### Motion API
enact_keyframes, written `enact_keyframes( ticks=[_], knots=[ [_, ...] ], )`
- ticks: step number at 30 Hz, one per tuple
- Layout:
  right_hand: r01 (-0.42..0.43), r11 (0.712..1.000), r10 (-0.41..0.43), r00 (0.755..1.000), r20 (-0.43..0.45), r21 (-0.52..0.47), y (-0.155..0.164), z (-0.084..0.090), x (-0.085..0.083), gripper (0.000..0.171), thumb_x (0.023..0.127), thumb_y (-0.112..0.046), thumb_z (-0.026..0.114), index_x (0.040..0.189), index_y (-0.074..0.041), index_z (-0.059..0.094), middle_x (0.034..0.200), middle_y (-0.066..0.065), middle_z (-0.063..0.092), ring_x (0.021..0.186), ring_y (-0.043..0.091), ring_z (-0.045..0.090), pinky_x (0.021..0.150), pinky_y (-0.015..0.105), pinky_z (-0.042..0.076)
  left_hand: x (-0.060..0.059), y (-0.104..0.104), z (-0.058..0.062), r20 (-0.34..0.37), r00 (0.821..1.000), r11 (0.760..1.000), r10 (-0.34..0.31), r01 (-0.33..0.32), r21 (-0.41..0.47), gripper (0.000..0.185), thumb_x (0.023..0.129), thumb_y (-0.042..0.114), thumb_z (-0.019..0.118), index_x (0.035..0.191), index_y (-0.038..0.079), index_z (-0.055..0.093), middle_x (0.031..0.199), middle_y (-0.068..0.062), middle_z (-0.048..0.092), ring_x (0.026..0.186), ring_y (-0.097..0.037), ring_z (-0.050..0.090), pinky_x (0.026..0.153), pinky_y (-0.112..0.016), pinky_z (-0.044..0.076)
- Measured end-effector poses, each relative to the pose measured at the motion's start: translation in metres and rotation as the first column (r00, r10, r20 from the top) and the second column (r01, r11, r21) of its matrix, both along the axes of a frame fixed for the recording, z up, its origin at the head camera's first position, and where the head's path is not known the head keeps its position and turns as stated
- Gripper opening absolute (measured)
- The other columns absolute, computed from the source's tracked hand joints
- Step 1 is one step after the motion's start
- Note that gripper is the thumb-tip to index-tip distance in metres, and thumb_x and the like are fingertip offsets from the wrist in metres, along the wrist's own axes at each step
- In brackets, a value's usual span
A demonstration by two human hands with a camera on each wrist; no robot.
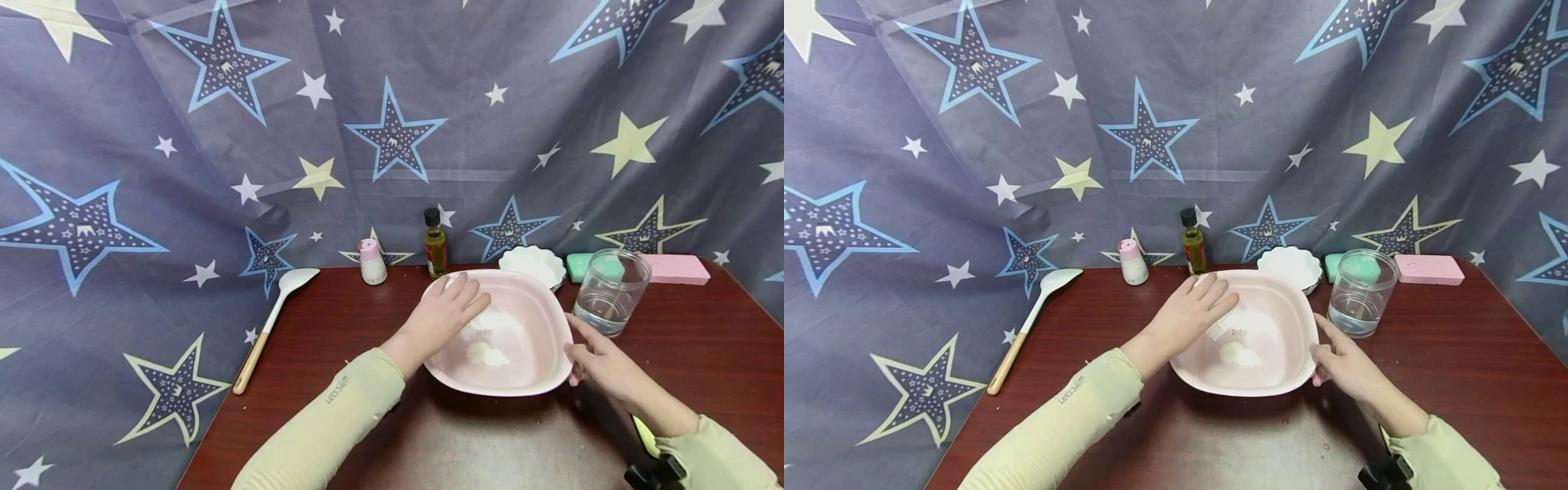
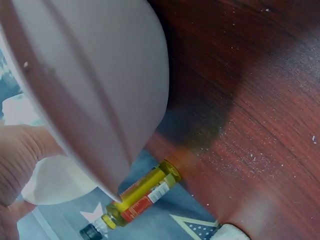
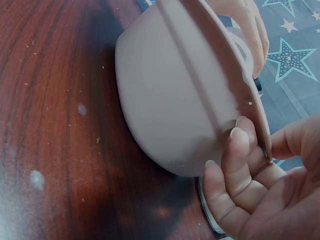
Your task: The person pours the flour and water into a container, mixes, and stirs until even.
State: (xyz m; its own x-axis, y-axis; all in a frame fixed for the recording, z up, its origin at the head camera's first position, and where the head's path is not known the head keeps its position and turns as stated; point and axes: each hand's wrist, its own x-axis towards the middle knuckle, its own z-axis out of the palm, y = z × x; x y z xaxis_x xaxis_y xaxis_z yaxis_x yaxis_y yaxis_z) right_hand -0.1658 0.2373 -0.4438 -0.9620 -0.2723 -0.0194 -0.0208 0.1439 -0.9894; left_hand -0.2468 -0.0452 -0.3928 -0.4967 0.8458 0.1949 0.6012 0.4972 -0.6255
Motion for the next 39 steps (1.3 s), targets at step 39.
enact_keyframes(
  ticks=[39],
  knots=[
    [-0.002,1.000,0.002,1.000,0.019,0.002,0.002,-0.001,0.000,0.061,0.103,-0.004,0.040,0.151,0.009,0.004,0.068,0.007,0.057,0.055,0.019,0.056,0.058,0.033,0.051,-0.030,-0.117,-0.043,0.686,0.701,-0.044,-0.195,-0.705,0.708,0.079,0.067,0.020,0.088,0.132,0.004,0.045,0.122,-0.015,0.059,0.112,-0.029,0.055,0.096,-0.043,0.042]
  ],
)
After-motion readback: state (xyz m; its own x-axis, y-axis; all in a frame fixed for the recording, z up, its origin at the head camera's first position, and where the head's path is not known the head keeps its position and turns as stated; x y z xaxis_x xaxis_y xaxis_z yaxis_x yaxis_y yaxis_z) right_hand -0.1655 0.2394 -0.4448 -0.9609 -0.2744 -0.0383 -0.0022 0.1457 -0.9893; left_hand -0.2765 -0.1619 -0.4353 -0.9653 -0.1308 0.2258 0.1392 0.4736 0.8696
